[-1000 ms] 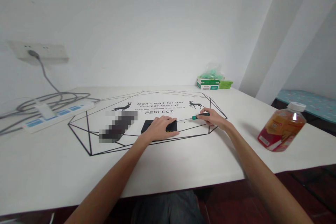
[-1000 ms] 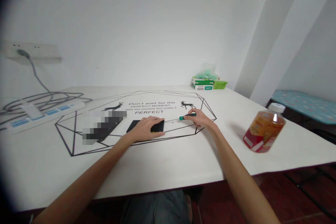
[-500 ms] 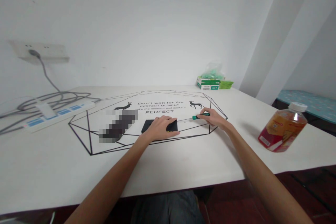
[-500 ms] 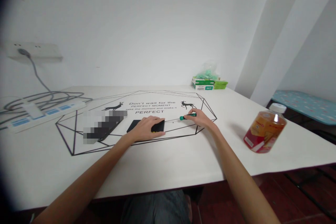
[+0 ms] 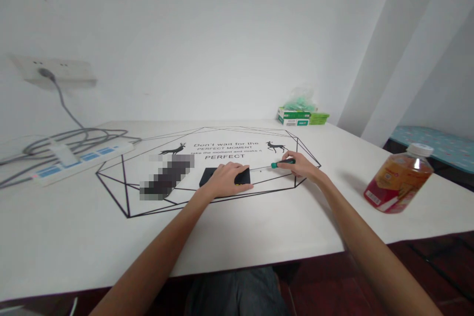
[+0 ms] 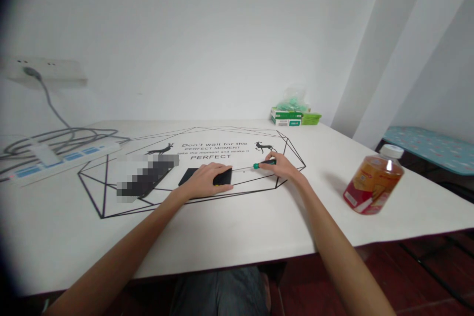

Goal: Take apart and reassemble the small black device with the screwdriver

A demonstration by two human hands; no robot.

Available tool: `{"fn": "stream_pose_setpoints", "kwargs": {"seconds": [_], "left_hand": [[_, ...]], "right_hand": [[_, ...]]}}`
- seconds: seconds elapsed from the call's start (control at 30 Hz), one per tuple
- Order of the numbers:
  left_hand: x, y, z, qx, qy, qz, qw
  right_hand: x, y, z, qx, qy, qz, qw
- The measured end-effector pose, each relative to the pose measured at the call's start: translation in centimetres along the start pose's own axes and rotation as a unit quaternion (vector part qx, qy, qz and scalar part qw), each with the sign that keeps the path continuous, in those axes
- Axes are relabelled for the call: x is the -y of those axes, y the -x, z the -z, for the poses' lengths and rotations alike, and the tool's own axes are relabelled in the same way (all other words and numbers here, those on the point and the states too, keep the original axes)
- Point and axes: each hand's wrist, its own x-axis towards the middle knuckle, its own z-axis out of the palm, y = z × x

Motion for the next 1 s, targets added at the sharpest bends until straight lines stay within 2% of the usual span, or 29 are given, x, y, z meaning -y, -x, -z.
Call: {"fn": "stream_pose_setpoints", "kwargs": {"seconds": [0.1, 0.27, 0.33, 0.5, 0.57, 0.67, 0.73, 0.9, 1.0], "left_hand": [[0.0, 0.0, 0.1, 0.000, 0.002, -0.002, 1.000], [0.0, -0.1, 0.0, -0.003, 0.001, -0.007, 1.000], [0.0, -0.1, 0.0, -0.004, -0.006, -0.007, 1.000], [-0.1, 0.0, 0.1, 0.000, -0.011, -0.006, 1.000], [-0.1, 0.0, 0.2, 0.000, -0.012, -0.007, 1.000], [0.0, 0.0, 0.1, -0.002, -0.010, -0.008, 1.000], [0.0, 0.0, 0.1, -0.001, -0.011, -0.009, 1.000], [0.0, 0.0, 0.1, 0.002, -0.018, -0.007, 1.000], [-0.1, 0.0, 0.1, 0.002, -0.019, -0.006, 1.000]], "right_hand": [[-0.1, 0.0, 0.0, 0.002, -0.004, 0.004, 1.000], [-0.5, -0.6, -0.1, -0.036, 0.115, 0.079, 0.990], [-0.3, -0.4, -0.1, -0.030, 0.091, 0.067, 0.993], [0.3, 0.2, 0.1, 0.010, -0.015, -0.013, 1.000], [0.0, 0.0, 0.1, 0.013, 0.002, -0.007, 1.000], [-0.4, -0.3, -0.1, -0.010, 0.073, 0.037, 0.997], [-0.3, -0.3, -0.2, -0.016, 0.071, 0.052, 0.996], [0.6, 0.4, 0.1, 0.026, -0.049, -0.029, 0.998], [0.4, 0.3, 0.2, 0.010, -0.021, -0.010, 1.000]]}}
